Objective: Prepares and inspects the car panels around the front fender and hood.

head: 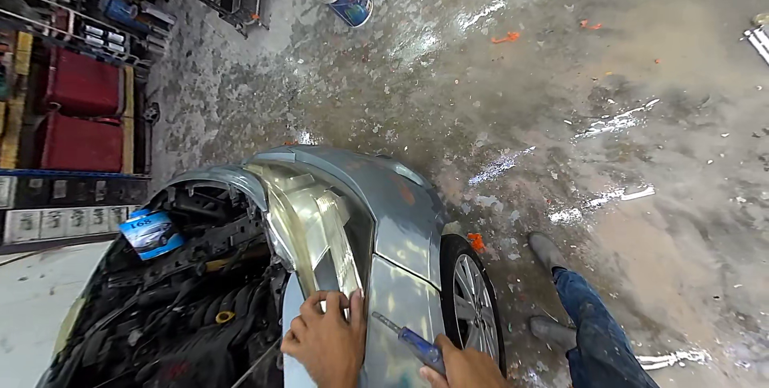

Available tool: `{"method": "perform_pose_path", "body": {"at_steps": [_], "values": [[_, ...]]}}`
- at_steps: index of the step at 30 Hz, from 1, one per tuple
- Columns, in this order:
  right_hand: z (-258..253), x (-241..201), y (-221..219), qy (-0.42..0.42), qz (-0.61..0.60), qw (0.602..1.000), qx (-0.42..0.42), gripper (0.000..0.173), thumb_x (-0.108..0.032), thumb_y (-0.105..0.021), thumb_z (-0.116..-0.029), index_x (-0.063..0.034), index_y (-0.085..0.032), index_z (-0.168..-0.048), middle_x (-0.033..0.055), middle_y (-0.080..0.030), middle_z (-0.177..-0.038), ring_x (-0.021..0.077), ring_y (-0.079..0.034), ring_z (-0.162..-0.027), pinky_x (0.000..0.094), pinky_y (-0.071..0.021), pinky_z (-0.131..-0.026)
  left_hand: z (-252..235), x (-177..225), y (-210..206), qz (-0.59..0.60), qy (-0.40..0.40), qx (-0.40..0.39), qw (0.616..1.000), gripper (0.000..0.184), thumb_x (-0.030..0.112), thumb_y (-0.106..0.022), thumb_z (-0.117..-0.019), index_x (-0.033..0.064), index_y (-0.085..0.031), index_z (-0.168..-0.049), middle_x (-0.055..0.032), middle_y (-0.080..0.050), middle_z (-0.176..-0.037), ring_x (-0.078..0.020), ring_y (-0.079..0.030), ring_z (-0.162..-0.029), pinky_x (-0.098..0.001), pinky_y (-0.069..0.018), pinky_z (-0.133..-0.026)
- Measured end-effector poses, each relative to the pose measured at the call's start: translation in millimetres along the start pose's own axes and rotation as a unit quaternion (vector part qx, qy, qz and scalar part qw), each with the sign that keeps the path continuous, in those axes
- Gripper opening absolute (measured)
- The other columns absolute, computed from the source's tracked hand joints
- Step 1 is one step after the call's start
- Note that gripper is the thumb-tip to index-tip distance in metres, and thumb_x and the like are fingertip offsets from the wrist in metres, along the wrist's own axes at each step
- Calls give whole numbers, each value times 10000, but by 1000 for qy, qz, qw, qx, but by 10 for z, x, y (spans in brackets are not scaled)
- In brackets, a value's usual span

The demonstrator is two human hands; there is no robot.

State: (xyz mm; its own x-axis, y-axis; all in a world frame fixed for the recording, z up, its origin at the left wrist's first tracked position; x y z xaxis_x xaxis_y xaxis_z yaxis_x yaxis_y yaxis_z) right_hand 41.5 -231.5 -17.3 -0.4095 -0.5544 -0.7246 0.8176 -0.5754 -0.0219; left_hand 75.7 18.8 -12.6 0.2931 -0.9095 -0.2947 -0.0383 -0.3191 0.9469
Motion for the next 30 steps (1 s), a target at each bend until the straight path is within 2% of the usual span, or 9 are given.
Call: {"method": "perform_pose_path", "body": {"at_steps": [2, 3, 5, 7, 11, 15, 19, 24, 30], "values": [[13, 2, -16, 7, -6, 1000, 7, 536, -528, -453, -1072, -78, -583, -1331, 200, -730, -922, 413, -730, -902, 615, -568, -786, 60, -63, 40, 36, -19, -7, 999, 432, 470, -492, -950, 89, -697, -964, -256, -602, -1222, -490, -577, -1037, -673, -384, -880], [14, 11, -36, 6, -5, 1000, 5, 534, -529, -449, -1072, -80, -585, -1327, 197, -730, -923, 412, -730, -904, 615, -568, -786, 131, -121, 84, 53, -40, -24, 997, 427, 449, -497, -934, 93, -702, -1051, -256, -589, -1302, -492, -568, -1098, -666, -387, -908], [6, 34, -73, 4, -8, 1000, -1, 531, -535, -436, -1074, -86, -585, -1317, 190, -730, -921, 405, -731, -906, 610, -569, -785, 292, -243, 161, 68, -86, -68, 992, 537, 479, -554, -873, 104, -679, -1237, -262, -527, -1442, -500, -529, -1213, -657, -371, -988], [-23, 37, -91, 3, -17, 1000, -4, 535, -537, -432, -1075, -87, -581, -1323, 189, -730, -922, 402, -732, -908, 611, -568, -787, 370, -279, 168, 63, -97, -79, 990, 612, 512, -587, -831, 118, -661, -1294, -254, -511, -1474, -494, -515, -1249, -645, -355, -1022], [-82, 10, -87, 3, -18, 1000, 3, 535, -539, -434, -1074, -88, -578, -1323, 188, -730, -916, 399, -733, -901, 606, -570, -783, 180, -81, 157, 39, -42, -57, 997, 606, 480, -709, -684, 150, -695, -1192, -242, -550, -1392, -516, -532, -1152, -688, -369, -897], [-92, 55, -39, -4, -15, 1000, 9, 534, -541, -440, -1072, -92, -573, -1329, 182, -728, -909, 394, -732, -897, 598, -568, -784, -9, 74, 109, 12, -12, -50, 999, 668, 461, -765, -602, 186, -684, -1206, -235, -525, -1424, -553, -506, -1205, -746, -354, -883], [-95, 67, 25, -4, -20, 1000, 15, 538, -551, -438, -1069, -94, -573, -1320, 178, -725, -891, 390, -731, -882, 596, -568, -773, -60, 146, -7, 7, 29, -19, 999, 602, 503, -735, -654, 165, -675, -1149, -249, -501, -1446, -557, -486, -1245, -753, -336, -907], [-132, 26, 59, -1, -21, 1000, 14, 540, -558, -428, -1071, -99, -571, -1316, 173, -724, -887, 382, -733, -877, 589, -570, -769, -67, 369, -70, -29, 98, -9, 995, 565, 415, -835, -636, 134, -667, -1095, -242, -486, -1472, -519, -498, -1265, -713, -353, -956], [-148, 75, 122, 5, -23, 999, 28, 545, -563, -432, -1068, -100, -576, -1316, 168, -719, -871, 378, -731, -858, 586, -571, -759, -92, 520, -155, -41, 142, 18, 989, 493, 312, -797, -627, 123, -645, -1056, -252, -477, -1463, -509, -504, -1251, -681, -382, -911]]}}
Point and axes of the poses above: each hand's wrist, its own z-axis away from the middle knuckle, its own y-axis out of the back of the hand, x = y × z, the point moved 1 cm from there along -z, towards the middle knuckle
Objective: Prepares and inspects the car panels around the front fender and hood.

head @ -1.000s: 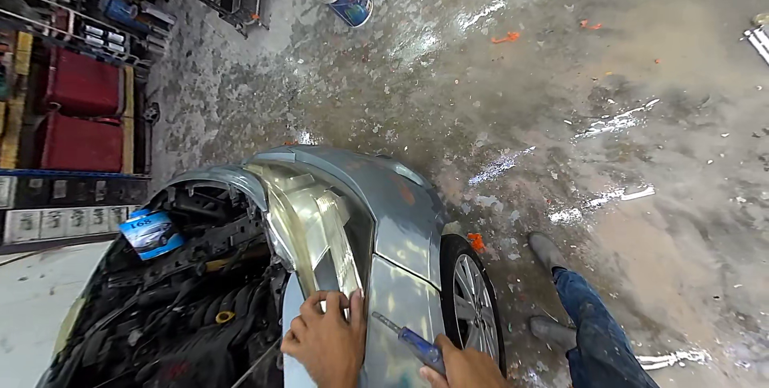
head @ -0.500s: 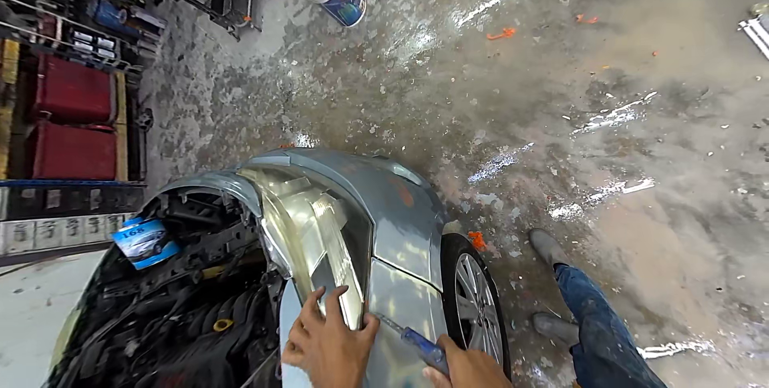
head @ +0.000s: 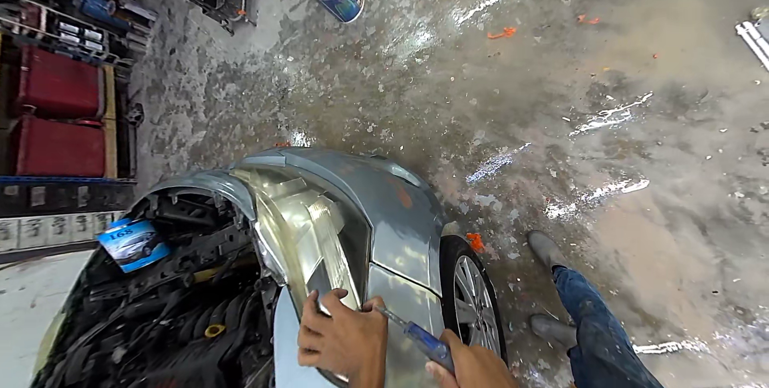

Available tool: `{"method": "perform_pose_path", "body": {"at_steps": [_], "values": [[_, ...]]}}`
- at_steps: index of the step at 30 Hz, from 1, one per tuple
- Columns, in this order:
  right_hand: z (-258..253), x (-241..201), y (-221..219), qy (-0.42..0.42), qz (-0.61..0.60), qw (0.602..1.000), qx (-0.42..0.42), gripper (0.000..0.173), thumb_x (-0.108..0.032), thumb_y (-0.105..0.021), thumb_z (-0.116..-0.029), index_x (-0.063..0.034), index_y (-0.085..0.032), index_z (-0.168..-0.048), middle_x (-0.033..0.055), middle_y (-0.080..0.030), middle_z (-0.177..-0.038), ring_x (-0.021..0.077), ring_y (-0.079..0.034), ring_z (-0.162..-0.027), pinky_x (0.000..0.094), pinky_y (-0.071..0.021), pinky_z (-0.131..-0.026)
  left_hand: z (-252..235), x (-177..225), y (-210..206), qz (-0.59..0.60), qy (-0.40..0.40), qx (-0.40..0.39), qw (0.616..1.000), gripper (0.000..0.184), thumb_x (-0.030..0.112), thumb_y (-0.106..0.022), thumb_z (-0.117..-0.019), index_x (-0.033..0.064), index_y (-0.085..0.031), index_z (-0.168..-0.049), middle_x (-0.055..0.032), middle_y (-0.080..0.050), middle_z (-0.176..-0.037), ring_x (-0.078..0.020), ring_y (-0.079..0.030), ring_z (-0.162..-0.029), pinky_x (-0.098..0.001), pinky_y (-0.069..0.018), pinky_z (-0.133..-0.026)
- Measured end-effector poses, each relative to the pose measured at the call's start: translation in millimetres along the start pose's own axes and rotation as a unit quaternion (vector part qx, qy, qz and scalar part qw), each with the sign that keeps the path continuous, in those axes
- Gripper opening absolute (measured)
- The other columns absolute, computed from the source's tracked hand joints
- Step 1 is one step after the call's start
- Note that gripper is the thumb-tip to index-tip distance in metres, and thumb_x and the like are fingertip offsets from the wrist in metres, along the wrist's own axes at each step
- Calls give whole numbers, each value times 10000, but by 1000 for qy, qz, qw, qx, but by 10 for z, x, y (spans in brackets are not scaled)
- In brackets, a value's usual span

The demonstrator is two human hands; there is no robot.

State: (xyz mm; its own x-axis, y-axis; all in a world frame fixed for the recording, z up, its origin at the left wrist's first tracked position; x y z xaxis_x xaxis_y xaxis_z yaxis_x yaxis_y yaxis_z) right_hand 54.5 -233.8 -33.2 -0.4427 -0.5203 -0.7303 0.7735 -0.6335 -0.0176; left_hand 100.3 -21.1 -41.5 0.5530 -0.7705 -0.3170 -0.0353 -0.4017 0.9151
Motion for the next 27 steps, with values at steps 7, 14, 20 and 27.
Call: {"method": "perform_pose_path", "body": {"at_steps": [7, 14, 20, 27], "values": [[-18, -33, 3, 1, 0, 1000, -18, 551, -561, -428, -1070, -95, -569, -1328, 184, -724, -897, 399, -731, -879, 606, -568, -771, 61, -91, 56, 20, -31, -13, 999, 491, 271, -780, -629, 106, -657, -1074, -240, -479, -1478, -506, -509, -1253, -673, -396, -906], [-24, 3, -37, 7, -2, 1000, -17, 554, -572, -423, -1068, -98, -571, -1313, 172, -720, -876, 386, -730, -859, 594, -569, -757, 61, -75, 42, 29, -9, -3, 1000, 507, 425, -665, -754, 77, -660, -1122, -227, -492, -1479, -474, -521, -1252, -662, -391, -922], [-38, 20, 25, 6, -2, 1000, -5, 534, -562, -436, -1066, -106, -575, -1307, 156, -715, -858, 368, -730, -840, 579, -572, -745, 19, 30, -13, -7, 30, 12, 999, 471, 385, -742, -683, 91, -635, -1034, -240, -494, -1438, -463, -537, -1207, -646, -390, -915], [-52, 18, 17, 2, 1, 1000, -21, 539, -561, -433, -1068, -103, -573, -1316, 169, -717, -868, 380, -729, -852, 584, -570, -755, 57, -227, 126, 78, -55, -38, 995, 503, 311, -704, -672, 64, -662, -1108, -261, -464, -1493, -541, -504, -1222, -701, -387, -864]]}}
Point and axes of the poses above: each hand's wrist, its own z-axis away from the middle knuckle, its own y-axis out of the back of the hand, x = y × z, the point moved 1 cm from there along -z, towards the middle knuckle
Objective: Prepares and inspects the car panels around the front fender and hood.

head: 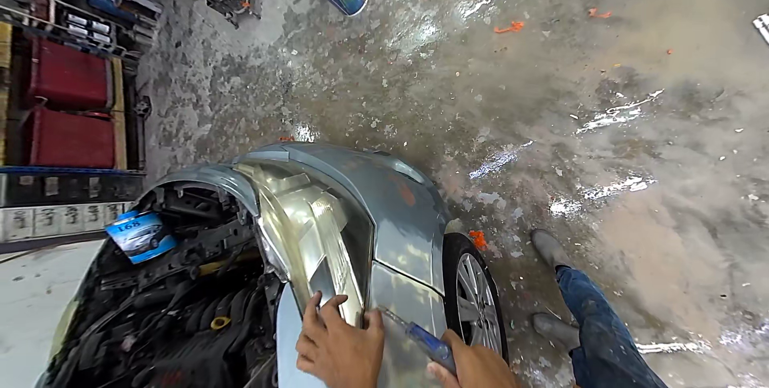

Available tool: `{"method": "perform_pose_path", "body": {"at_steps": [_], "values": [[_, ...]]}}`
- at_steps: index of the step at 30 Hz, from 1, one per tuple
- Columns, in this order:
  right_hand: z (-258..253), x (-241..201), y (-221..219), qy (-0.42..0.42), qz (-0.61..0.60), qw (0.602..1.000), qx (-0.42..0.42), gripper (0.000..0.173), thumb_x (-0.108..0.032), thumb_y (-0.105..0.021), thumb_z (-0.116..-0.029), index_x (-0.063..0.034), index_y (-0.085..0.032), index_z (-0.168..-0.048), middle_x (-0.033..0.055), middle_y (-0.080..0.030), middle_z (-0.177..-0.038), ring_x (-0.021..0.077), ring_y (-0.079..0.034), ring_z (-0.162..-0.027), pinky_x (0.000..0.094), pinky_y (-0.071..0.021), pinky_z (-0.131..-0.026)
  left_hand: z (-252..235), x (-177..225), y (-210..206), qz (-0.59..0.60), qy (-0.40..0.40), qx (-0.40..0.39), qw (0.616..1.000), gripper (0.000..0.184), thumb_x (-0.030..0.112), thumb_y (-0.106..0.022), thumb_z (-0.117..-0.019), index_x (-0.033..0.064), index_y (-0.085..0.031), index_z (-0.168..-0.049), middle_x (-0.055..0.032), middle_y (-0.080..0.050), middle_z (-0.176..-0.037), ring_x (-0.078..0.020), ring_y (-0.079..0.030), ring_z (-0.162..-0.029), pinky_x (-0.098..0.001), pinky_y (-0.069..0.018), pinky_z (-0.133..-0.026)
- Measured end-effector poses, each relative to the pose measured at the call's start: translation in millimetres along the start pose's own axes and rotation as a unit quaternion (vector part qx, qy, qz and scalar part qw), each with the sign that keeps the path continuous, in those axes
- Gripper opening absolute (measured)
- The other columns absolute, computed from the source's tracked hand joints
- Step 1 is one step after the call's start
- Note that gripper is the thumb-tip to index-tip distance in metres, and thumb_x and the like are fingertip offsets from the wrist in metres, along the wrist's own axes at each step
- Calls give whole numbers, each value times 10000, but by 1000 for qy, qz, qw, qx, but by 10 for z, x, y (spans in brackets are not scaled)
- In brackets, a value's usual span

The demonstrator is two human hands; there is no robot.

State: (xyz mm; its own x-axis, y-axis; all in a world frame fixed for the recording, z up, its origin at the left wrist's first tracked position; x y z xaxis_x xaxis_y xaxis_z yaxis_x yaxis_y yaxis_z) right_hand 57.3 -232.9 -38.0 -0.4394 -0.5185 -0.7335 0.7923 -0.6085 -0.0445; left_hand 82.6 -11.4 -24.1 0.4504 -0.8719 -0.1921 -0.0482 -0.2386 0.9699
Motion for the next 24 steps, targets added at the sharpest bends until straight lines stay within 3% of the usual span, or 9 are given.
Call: {"method": "perform_pose_path", "body": {"at_steps": [4, 6, 10, 14, 17, 21, 24], "values": [[7, -2, -26, 2, -6, 1000, -5, 544, -557, -438, -1068, -100, -573, -1330, 181, -720, -882, 395, -727, -861, 600, -567, -762, 77, -350, 152, 52, -96, -93, 990, 611, 435, -631, -879, 99, -597, -1388, -278, -374, -1582, -578, -431, -1331, -731, -379, -938], [8, -12, -48, 2, -5, 1000, -8, 546, -561, -436, -1068, -100, -574, -1326, 181, -719, -879, 398, -727, -861, 601, -567, -761, 103, -355, 123, 32, -103, -86, 990, 563, 451, -553, -946, 140, -591, -1414, -274, -365, -1592, -575, -421, -1350, -724, -372, -962], [14, -10, -77, 5, -4, 1000, -8, 538, -557, -432, -1070, -97, -573, -1311, 177, -716, -864, 393, -728, -848, 602, -566, -746, 49, -164, -4, 15, -79, -14, 997, 448, 375, -596, -909, 151, -676, -1290, -300, -434, -1522, -592, -494, -1218, -706, -395, -882], [15, -7, -78, 7, -1, 1000, -3, 535, -556, -428, -1071, -96, -570, -1305, 169, -712, -854, 381, -727, -838, 583, -568, -742, 36, -116, -70, -23, -70, 17, 997, 383, 399, -595, -924, 170, -711, -1208, -291, -488, -1471, -567, -524, -1172, -666, -411, -863], [29, -24, -50, 5, -1, 1000, -3, 542, -564, -421, -1071, -100, -566, -1313, 168, -715, -858, 381, -729, -844, 585, -569, -747, -10, -35, -85, -37, -45, 33, 998, 395, 420, -628, -929, 129, -714, -1182, -301, -522, -1427, -566, -556, -1130, -668, -431, -851], [76, 7, -56, 6, -2, 1000, -5, 545, -568, -418, -1070, -103, -566, -1314, 165, -718, -867, 379, -731, -851, 586, -571, -752, -16, -154, -10, 12, -63, 14, 998, 379, 399, -601, -962, 112, -711, -1184, -288, -529, -1422, -562, -550, -1124, -683, -426, -846], [104, 52, -73, 11, -1, 1000, -3, 538, -561, -424, -1070, -100, -574, -1304, 170, -718, -869, 383, -730, -851, 589, -570, -747, 53, -428, 166, 64, -129, -86, 986, 517, 395, -601, -889, 141, -660, -1336, -295, -416, -1539, -572, -465, -1271, -709, -382, -944]]}}
Point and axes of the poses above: each hand's wrist, its own z-axis away from the middle knuckle, its own y-axis out of the back of the hand, x = y × z, the point moved 1 cm from there along -z, towards the middle knuckle
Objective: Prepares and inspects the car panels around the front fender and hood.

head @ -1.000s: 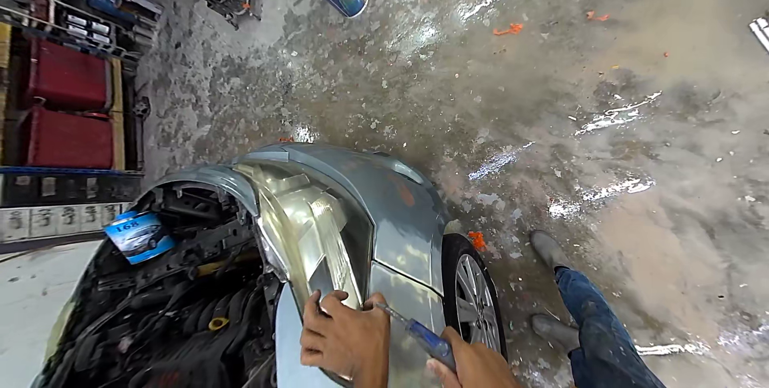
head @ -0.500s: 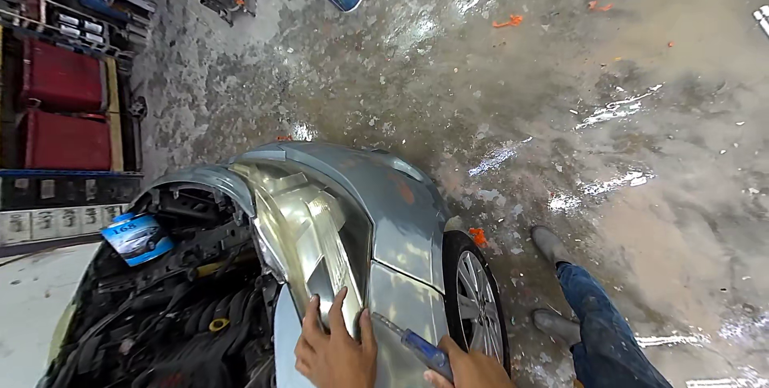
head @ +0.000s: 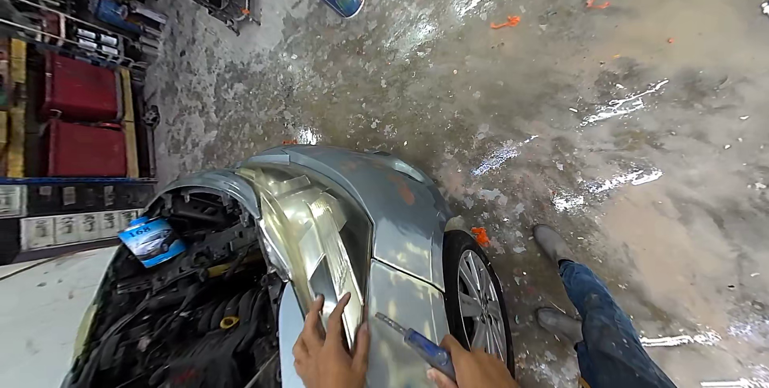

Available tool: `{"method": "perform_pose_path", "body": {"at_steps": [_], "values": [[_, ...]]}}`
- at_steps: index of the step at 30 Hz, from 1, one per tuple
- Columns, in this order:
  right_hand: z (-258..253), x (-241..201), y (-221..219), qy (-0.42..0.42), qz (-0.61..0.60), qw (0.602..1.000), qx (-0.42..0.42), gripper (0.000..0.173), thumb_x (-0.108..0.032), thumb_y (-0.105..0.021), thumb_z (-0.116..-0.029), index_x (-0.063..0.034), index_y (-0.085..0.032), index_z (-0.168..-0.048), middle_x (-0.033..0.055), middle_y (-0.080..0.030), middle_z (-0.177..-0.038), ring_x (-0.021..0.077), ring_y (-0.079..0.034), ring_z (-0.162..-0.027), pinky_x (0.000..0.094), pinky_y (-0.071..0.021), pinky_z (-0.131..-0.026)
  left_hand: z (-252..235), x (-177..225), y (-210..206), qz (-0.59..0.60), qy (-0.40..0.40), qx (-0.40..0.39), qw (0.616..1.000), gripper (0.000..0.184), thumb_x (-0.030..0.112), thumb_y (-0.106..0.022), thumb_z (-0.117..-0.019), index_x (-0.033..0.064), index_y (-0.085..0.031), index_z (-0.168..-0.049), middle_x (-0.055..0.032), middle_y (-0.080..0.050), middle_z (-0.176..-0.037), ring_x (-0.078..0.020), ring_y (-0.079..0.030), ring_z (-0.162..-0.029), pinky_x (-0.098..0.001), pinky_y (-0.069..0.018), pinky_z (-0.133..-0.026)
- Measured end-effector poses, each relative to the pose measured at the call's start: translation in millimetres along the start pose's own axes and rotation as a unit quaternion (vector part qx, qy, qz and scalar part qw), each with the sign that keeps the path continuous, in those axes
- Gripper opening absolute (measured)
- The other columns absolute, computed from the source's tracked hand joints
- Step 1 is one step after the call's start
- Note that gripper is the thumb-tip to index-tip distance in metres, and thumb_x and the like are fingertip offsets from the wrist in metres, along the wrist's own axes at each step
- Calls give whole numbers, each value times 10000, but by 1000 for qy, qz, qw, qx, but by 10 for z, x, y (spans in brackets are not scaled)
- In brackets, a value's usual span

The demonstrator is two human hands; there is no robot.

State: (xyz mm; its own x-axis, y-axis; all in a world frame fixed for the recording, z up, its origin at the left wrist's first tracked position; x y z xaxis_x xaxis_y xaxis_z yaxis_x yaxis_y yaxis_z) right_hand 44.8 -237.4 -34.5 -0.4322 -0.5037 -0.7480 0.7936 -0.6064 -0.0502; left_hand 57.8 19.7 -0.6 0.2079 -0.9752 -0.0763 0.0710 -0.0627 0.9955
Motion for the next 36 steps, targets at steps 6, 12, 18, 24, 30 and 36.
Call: {"method": "perform_pose_path", "body": {"at_steps": [6, 12, 18, 24, 30, 36], "values": [[11, -18, -13, -2, -4, 1000, -14, 538, -555, -431, -1070, -100, -574, -1318, 171, -722, -881, 385, -732, -871, 594, -570, -761, -78, 159, 66, -65, 13, -15, 998, 700, 319, -788, -629, 130, -676, -1293, -297, -468, -1476, -582, -512, -1163, -698, -432, -868], [-18, 75, 44, -3, -13, 1000, -12, 548, -559, -445, -1065, -90, -574, -1318, 177, -715, -884, 386, -726, -865, 591, -569, -757, -227, 254, 78, -122, 34, -24, 992, 669, 329, -867, -577, 145, -711, -1201, -291, -525, -1409, -591, -552, -1092, -691, -478, -738], [-9, 25, 66, 3, -10, 1000, -20, 539, -554, -437, -1070, -96, -572, -1320, 179, -717, -883, 391, -727, -867, 593, -568, -762, -207, 279, -40, -129, 37, 39, 990, 522, 335, -801, -640, 133, -739, -1117, -274, -571, -1367, -588, -563, -1071, -689, -457, -723], [49, 39, 48, 6, -5, 1000, -27, 522, -541, -436, -1075, -92, -578, -1300, 180, -718, -882, 388, -730, -866, 594, -570, -755, -65, 76, 1, -102, -16, 48, 993, 477, 458, -599, -897, 98, -735, -1179, -264, -594, -1361, -519, -594, -1099, -638, -473, -868], [20, 19, 63, -3, -4, 999, -40, 526, -541, -437, -1074, -90, -583, -1302, 187, -722, -906, 396, -729, -892, 595, -567, -770, 69, 8, 98, -68, -24, -21, 997, 695, 459, -684, -731, 112, -661, -1333, -308, -472, -1480, -540, -520, -1205, -653, -419, -944], [0, -8, 57, -7, 2, 999, -50, 521, -539, -432, -1076, -95, -577, -1307, 180, -721, -901, 392, -729, -889, 593, -567, -767, -202, 194, 51, -99, 23, -2, 995, 616, 337, -841, -553, 143, -717, -1125, -317, -517, -1355, -572, -545, -1045, -681, -448, -786]]}}
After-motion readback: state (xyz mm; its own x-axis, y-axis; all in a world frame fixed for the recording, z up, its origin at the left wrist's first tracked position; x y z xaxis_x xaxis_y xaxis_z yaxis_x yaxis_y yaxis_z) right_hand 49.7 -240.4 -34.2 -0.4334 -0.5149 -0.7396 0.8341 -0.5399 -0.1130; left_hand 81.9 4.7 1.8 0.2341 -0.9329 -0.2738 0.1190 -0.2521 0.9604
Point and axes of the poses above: each hand's wrist, its own z-axis away from the middle knuckle, its own y-axis out of the back of the hand, x = y × z, the point moved 1 cm from there along -z, towards the middle knuckle
